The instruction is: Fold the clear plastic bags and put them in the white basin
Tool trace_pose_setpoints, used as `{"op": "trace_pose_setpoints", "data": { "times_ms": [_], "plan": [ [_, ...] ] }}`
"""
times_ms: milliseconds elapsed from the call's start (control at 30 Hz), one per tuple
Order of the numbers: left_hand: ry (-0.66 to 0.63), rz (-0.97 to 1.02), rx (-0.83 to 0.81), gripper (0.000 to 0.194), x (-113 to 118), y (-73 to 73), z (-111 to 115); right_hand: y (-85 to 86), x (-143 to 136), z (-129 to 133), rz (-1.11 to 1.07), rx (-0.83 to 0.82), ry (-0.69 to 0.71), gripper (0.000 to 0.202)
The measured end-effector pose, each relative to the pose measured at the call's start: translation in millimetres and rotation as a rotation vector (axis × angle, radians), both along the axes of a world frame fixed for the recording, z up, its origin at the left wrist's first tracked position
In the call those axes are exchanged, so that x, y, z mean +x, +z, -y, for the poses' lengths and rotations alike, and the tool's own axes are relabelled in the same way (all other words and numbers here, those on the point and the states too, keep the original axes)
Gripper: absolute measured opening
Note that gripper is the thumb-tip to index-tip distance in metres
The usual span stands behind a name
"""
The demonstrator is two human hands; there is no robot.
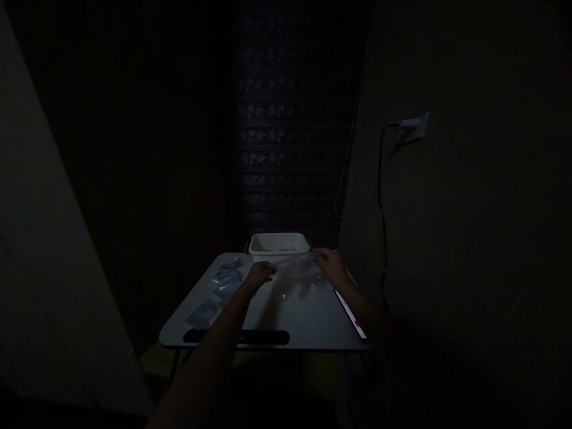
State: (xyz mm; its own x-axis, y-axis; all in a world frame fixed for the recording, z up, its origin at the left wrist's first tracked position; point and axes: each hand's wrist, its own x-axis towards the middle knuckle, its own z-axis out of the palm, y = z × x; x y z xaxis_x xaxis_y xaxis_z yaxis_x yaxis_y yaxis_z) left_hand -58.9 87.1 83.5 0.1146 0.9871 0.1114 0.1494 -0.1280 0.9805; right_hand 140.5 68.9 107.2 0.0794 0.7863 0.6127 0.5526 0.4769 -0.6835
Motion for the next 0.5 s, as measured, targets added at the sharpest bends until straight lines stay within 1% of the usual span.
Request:
{"op": "trace_pose_setpoints", "data": {
  "times_ms": [67, 133, 233, 300, 400, 500],
  "plan": [
    [0.0, -0.015, 0.077, 0.013, 4, 0.2, -2, 0.8, 5, 7, 0.018, 0.039, 0.0, 0.021],
    [-0.029, -0.039, 0.145, 0.012, 8, -0.1, -3, 0.9, 10, 16, 0.07, 0.065, 0.009, 0.02],
    [-0.083, -0.136, 0.233, 0.014, 10, -3.3, -4, -1.1, 16, 33, 0.231, 0.111, 0.047, 0.019],
    [-0.112, -0.281, 0.282, 0.012, 8, -7.8, -6, -5.1, 19, 44, 0.397, 0.091, 0.101, 0.018],
    [-0.175, -0.577, 0.342, 0.013, -1, -17.4, -7, -15.8, 21, 56, 0.649, 0.019, 0.14, 0.02],
    [-0.25, -0.832, 0.383, 0.026, -13, -29.7, -5, -30.8, 19, 62, 0.902, -0.06, 0.14, 0.023]
  ]
}}
